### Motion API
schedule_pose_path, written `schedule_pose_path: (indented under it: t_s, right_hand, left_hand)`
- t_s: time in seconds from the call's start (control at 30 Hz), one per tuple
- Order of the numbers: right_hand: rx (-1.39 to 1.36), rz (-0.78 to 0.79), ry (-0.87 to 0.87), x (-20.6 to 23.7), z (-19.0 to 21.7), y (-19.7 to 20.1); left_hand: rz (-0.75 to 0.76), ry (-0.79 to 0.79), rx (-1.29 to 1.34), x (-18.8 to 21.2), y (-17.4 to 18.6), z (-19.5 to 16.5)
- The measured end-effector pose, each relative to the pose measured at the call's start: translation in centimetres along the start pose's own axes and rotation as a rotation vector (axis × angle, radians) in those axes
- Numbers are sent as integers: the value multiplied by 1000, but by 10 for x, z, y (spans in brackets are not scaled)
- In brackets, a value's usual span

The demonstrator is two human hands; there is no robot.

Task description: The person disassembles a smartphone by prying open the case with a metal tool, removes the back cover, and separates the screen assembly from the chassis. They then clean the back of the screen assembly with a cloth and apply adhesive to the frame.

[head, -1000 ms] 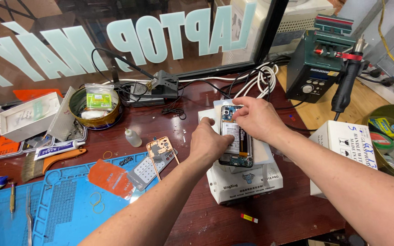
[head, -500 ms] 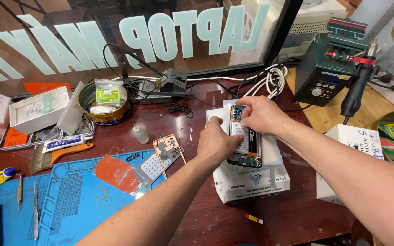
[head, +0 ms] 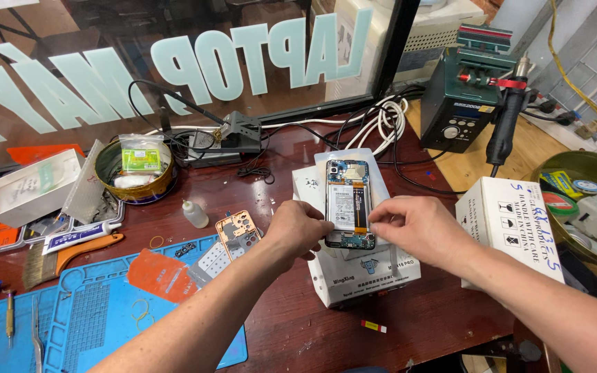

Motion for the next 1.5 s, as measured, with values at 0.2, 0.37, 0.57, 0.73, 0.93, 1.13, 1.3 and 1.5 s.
schedule_pose_path:
  t_s: [0.2, 0.37, 0.57, 0.73, 0.93, 1.13, 1.3, 1.5]
  right_hand:
    - [26, -103, 119, 17, 16, -8]
    - [338, -57, 306, 12, 35, -11]
    - [776, 58, 468, 5, 56, -20]
    - [978, 97, 448, 3, 66, -45]
    - [1066, 120, 500, 3, 68, -58]
    - [1075, 82, 535, 5, 67, -61]
    - [1038, 145, 449, -1, 67, -50]
    - [472, 30, 218, -22, 63, 7]
  left_hand:
    - [3, 42, 44, 9, -12, -1]
    - [-11, 59, 64, 14, -16, -4]
    - [-10, 65, 108, 12, -16, -2]
    - [-31, 86, 149, 5, -15, 4]
    - [34, 59, 210, -2, -15, 11]
    - [19, 66, 232, -1, -16, 13]
    - [10, 90, 206, 3, -15, 9]
    - [5, 113, 195, 1, -10, 8]
Point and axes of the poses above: each hand's wrist, its own x-axis away from the middle knuckle, its own y-axis out of the back of the hand, z = x × y, the point moved 2 cm from there along -x, towards the middle knuckle, and after that the axes turned 2 degrees about z, right-handed, at the moved point
